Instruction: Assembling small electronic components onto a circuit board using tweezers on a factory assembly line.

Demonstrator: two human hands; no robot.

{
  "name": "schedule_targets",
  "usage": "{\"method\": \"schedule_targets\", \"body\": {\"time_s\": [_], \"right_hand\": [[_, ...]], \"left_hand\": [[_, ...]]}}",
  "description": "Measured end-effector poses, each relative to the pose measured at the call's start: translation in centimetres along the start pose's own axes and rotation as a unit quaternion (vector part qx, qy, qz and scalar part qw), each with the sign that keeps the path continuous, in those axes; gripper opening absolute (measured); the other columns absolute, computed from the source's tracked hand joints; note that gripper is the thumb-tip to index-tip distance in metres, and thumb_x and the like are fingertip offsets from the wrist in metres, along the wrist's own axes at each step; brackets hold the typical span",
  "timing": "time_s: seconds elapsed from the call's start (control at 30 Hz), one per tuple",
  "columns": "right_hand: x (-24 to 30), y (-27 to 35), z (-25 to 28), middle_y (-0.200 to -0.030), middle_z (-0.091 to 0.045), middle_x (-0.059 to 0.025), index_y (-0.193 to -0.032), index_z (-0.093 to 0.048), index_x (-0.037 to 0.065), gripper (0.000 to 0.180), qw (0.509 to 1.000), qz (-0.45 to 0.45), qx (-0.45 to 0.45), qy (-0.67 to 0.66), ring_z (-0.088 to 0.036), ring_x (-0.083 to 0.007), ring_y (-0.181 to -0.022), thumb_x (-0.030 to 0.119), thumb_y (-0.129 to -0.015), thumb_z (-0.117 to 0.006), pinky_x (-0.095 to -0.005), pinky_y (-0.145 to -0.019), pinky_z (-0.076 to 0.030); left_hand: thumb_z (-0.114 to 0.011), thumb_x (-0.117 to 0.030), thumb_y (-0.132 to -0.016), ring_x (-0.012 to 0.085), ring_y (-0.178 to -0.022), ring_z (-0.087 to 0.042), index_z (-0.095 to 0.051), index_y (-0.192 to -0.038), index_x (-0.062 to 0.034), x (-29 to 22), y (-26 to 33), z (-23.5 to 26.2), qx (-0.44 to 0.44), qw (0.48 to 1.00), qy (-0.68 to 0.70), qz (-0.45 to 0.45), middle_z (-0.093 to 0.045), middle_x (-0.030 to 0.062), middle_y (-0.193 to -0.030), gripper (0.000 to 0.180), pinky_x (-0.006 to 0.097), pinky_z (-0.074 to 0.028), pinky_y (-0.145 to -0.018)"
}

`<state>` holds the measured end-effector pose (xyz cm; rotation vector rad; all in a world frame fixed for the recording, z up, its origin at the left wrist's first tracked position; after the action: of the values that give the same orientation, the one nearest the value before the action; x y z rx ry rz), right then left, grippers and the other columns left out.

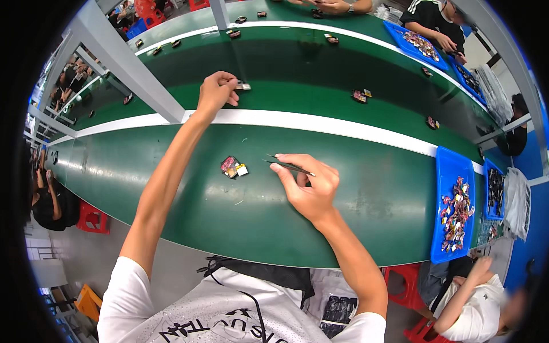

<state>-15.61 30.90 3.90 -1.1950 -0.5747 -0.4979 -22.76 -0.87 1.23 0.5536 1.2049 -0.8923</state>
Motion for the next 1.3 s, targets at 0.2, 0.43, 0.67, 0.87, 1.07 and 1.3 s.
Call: {"method": "schedule_targets", "body": {"time_s": [0.2,0.43,0.67,0.87,1.07,1.3], "right_hand": [[-0.1,0.2,0.2,-0.08,-0.077,-0.0035,-0.089,-0.077,0.007,0.018,1.0,-0.003,0.006,0.024,-0.045,-0.0085,-0.041,0.006,-0.076,-0.088,-0.0253,-0.043,-0.037],[0.7,0.7,-0.4,-0.085,-0.078,-0.0044,-0.087,-0.074,0.007,0.017,0.997,0.041,0.045,0.038,-0.063,-0.0166,-0.051,0.006,-0.077,-0.087,-0.0276,-0.047,-0.045],[-0.2,0.4,0.4,-0.086,-0.078,-0.0053,-0.087,-0.073,0.006,0.017,0.997,0.018,0.046,0.054,-0.065,-0.0167,-0.053,0.006,-0.077,-0.086,-0.0278,-0.047,-0.045],[-0.4,0.8,0.2,-0.087,-0.078,-0.0068,-0.087,-0.074,0.005,0.017,0.998,0.01,0.058,0.032,-0.065,-0.0172,-0.052,0.004,-0.076,-0.086,-0.0275,-0.048,-0.047],[0.1,0.4,0.0,-0.085,-0.078,-0.0076,-0.087,-0.075,0.004,0.018,0.998,0.012,0.047,0.027,-0.049,-0.0104,-0.042,0.0,-0.073,-0.087,-0.0246,-0.044,-0.04],[-0.4,0.8,0.5,-0.078,-0.075,-0.0066,-0.09,-0.076,0.003,0.02,0.999,-0.009,0.039,0.028,-0.042,-0.0069,-0.042,0.0,-0.074,-0.088,-0.0235,-0.043,-0.033]], "left_hand": [[-0.065,-0.027,-0.097,0.0468,-0.101,-0.07,-0.071,-0.116,0.0002,-0.6,-3.6,2.1,-0.131,0.852,-0.493,-0.118,-0.068,0.0269,-0.115,0.034,0.056,-0.057,-0.083],[-0.061,-0.012,-0.091,0.0195,-0.063,-0.074,-0.074,-0.108,-0.0017,-4.9,-4.5,-12.2,0.17,0.945,-0.221,-0.172,-0.076,0.0116,-0.089,0.024,0.034,-0.06,-0.057],[-0.077,-0.035,-0.09,0.022,-0.063,-0.073,-0.074,-0.103,0.0005,-6.1,-2.5,-26.2,0.241,0.953,-0.18,-0.028,-0.074,0.0142,-0.096,0.038,0.033,-0.062,-0.064],[-0.081,-0.043,-0.082,0.0303,-0.098,-0.074,-0.075,-0.099,-0.0099,-6.2,-1.0,-28.8,0.085,0.936,-0.317,-0.124,-0.074,0.0158,-0.108,0.038,0.041,-0.058,-0.09],[-0.082,-0.031,-0.083,0.028,-0.084,-0.075,-0.071,-0.097,-0.0051,-5.5,-1.2,-24.7,0.1,0.967,-0.227,-0.058,-0.075,0.0154,-0.089,0.032,0.041,-0.058,-0.084],[-0.076,-0.018,-0.092,0.0157,-0.055,-0.069,-0.064,-0.095,0.002,-6.8,5.4,-13.6,0.214,0.977,0.005,-0.016,-0.072,0.0088,-0.072,0.024,0.028,-0.047,-0.045]]}}
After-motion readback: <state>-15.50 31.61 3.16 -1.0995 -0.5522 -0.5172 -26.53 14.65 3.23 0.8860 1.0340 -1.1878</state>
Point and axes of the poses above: each hand's wrist, its own y-axis away from the middle knuckle, its own z-axis out of the back of the hand, x = y × z, the point moved 6 cm from there along -y, towards the middle knuckle
